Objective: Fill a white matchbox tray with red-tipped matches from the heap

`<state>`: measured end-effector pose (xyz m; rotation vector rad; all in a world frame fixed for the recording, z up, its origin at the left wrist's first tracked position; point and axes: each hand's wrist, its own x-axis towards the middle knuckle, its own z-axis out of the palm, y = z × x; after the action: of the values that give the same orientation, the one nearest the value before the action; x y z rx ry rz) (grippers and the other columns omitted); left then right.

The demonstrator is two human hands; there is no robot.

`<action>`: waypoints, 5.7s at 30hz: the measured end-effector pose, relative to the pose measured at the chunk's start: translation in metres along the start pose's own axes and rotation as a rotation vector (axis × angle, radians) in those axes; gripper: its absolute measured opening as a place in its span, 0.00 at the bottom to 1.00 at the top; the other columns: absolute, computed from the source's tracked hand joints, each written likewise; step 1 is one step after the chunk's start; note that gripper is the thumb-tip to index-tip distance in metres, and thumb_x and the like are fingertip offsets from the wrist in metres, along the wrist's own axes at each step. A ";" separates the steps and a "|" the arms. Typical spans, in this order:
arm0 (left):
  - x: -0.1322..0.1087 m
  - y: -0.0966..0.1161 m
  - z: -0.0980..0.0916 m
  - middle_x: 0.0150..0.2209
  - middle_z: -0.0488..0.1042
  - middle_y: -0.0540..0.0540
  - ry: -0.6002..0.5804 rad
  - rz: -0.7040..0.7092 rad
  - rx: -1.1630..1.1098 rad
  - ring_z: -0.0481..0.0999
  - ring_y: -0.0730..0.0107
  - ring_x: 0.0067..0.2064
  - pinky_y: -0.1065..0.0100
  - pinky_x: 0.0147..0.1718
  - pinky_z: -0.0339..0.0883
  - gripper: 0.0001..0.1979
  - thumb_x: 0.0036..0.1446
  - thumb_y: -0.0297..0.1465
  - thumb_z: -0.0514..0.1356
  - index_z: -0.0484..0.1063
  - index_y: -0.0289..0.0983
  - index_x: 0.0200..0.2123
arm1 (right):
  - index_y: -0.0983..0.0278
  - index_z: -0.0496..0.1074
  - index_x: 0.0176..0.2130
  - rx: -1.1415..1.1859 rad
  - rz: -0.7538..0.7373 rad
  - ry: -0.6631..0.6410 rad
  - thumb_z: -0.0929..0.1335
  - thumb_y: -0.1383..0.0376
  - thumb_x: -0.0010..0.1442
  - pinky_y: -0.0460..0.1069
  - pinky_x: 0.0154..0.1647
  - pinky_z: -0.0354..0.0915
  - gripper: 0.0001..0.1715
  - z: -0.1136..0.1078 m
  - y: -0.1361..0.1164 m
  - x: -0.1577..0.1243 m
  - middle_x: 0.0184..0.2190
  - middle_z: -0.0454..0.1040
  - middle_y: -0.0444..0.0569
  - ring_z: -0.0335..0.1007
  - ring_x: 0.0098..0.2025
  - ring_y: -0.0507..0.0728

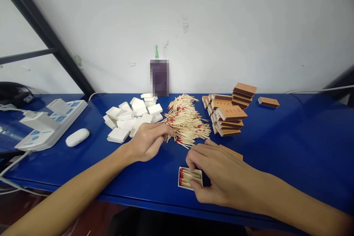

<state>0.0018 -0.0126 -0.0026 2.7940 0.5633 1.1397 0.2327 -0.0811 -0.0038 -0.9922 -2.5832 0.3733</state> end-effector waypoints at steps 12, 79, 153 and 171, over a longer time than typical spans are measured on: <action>0.000 0.001 -0.001 0.26 0.69 0.48 -0.128 0.010 -0.071 0.67 0.74 0.26 0.71 0.26 0.64 0.14 0.57 0.19 0.43 0.67 0.36 0.33 | 0.62 0.72 0.33 0.060 -0.102 -0.042 0.65 0.65 0.65 0.49 0.36 0.59 0.09 -0.002 0.004 0.005 0.29 0.68 0.44 0.63 0.31 0.52; 0.001 0.009 0.018 0.31 0.67 0.48 -0.378 -0.015 0.129 0.67 0.70 0.33 0.66 0.35 0.62 0.09 0.62 0.29 0.53 0.72 0.36 0.34 | 0.63 0.68 0.31 -0.018 0.150 -0.043 0.67 0.71 0.58 0.49 0.37 0.58 0.04 0.002 0.036 0.014 0.31 0.71 0.45 0.65 0.32 0.54; 0.004 0.017 0.004 0.38 0.66 0.47 -0.573 -0.166 0.097 0.68 0.68 0.38 0.66 0.39 0.64 0.03 0.55 0.25 0.58 0.71 0.36 0.33 | 0.63 0.71 0.34 -0.209 0.090 -0.115 0.67 0.65 0.54 0.54 0.34 0.61 0.05 -0.011 0.014 -0.004 0.34 0.70 0.52 0.67 0.32 0.59; 0.004 0.012 0.002 0.31 0.66 0.50 -0.528 -0.186 -0.171 0.67 0.71 0.34 0.70 0.33 0.62 0.07 0.44 0.22 0.60 0.73 0.36 0.29 | 0.65 0.67 0.51 -0.112 -0.037 0.063 0.68 0.66 0.54 0.58 0.49 0.61 0.23 -0.002 0.024 0.006 0.41 0.76 0.53 0.70 0.44 0.63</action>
<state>0.0091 -0.0221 0.0013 2.6590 0.6132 0.3670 0.2433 -0.0593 -0.0096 -0.9757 -2.5857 0.1865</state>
